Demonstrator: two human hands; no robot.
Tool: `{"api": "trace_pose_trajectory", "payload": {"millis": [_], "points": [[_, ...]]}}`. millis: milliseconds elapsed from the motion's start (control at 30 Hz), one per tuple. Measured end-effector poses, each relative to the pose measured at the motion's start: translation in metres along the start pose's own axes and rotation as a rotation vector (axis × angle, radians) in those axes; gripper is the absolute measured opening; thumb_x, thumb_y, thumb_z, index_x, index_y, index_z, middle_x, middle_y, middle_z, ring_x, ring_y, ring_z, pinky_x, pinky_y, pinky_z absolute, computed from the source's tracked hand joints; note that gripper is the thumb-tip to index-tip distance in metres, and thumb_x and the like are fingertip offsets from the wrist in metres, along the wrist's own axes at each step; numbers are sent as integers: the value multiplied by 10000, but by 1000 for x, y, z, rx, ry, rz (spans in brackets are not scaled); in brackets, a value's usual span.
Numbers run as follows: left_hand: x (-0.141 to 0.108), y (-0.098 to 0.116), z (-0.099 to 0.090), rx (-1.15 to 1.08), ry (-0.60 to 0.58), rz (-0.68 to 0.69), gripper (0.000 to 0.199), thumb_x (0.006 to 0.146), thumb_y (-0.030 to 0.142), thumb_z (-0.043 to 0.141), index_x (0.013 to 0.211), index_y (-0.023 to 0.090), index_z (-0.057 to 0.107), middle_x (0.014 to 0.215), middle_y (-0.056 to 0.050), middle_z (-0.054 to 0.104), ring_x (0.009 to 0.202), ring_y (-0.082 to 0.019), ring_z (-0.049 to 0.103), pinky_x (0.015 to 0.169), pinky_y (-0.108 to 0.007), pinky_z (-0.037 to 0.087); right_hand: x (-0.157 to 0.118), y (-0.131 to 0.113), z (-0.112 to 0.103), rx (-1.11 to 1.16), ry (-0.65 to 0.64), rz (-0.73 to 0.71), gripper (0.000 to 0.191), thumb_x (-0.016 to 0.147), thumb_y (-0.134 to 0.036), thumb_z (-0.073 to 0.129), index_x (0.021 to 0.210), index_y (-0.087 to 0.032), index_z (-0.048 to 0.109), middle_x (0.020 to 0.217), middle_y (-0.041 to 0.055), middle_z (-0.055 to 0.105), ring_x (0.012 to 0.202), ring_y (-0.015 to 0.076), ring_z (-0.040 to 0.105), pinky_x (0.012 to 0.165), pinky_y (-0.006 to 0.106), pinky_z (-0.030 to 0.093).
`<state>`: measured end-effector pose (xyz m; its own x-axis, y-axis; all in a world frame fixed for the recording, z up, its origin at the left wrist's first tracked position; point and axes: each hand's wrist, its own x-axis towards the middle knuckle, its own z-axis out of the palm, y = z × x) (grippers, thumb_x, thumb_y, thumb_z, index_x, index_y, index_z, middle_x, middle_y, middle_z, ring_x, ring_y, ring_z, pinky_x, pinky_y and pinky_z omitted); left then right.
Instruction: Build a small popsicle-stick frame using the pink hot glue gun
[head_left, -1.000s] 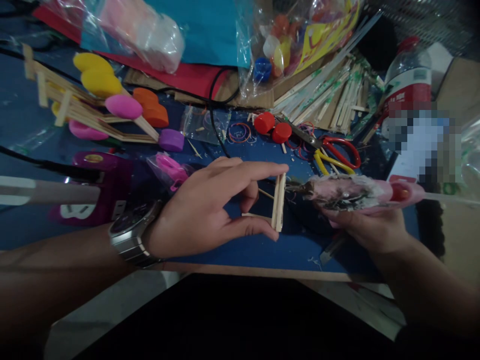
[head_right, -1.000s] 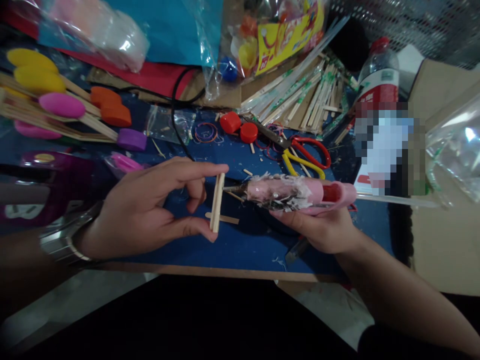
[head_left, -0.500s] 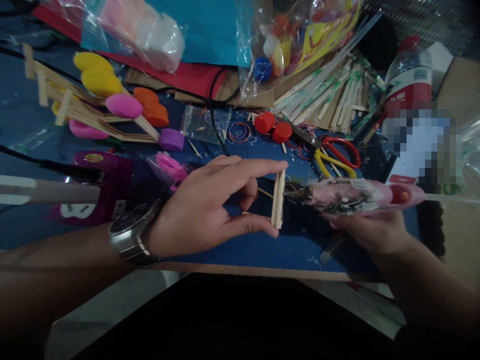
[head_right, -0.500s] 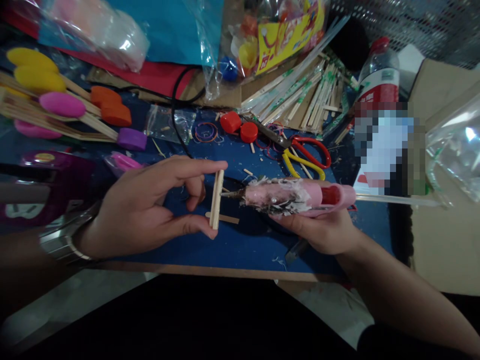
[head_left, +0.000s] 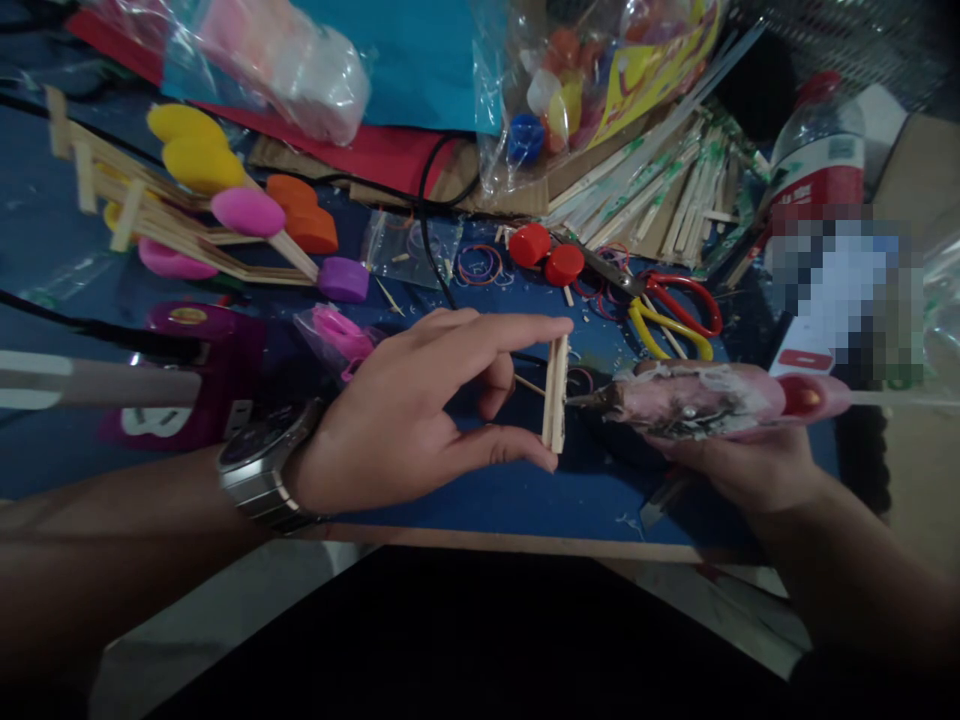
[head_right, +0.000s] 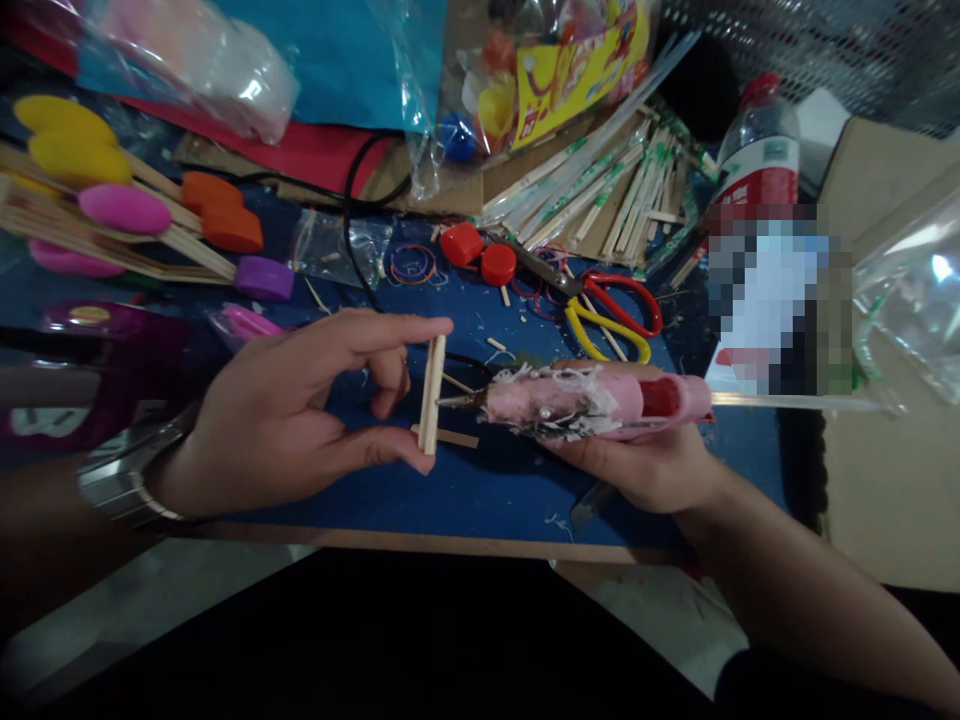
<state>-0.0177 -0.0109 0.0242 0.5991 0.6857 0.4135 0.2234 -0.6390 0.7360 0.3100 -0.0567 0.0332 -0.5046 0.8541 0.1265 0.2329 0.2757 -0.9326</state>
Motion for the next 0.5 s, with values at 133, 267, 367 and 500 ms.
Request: {"api": "trace_pose_trajectory", "payload": {"millis": [133,267,367,500], "points": [[-1,0,0,8,-4,-12,730,1017,716,894,1581,280,736,864,37,720,795,-174,727,904,-335,656,-1,1,-2,-43,18,-24,577,1018,-206,881,1461,-574,856,1320,-71,944,1188,315,936,1128,484,788],[-2,-1,0,17,32,3,725,1031,686,904,1567,228,737,873,33,734,802,-168,732,898,-348,660,-3,3,-5,-68,20,-27,574,1026,-211,880,1477,-566,850,1338,-70,940,1182,306,933,1125,465,786],[-1,-1,-1,-47,43,-10,693,1016,611,954,1557,232,743,875,33,732,767,-159,717,815,-322,673,-2,3,-3,-46,20,-16,550,1041,-227,872,1468,-574,851,1397,-76,924,1293,324,904,1193,503,758],[6,-5,3,-117,82,-94,708,1036,654,907,1630,328,701,1063,-45,788,907,-232,783,767,-353,707,0,3,3,-12,149,71,507,1004,-333,922,1465,-531,855,1472,-32,892,1442,360,831,1262,546,711]]}}
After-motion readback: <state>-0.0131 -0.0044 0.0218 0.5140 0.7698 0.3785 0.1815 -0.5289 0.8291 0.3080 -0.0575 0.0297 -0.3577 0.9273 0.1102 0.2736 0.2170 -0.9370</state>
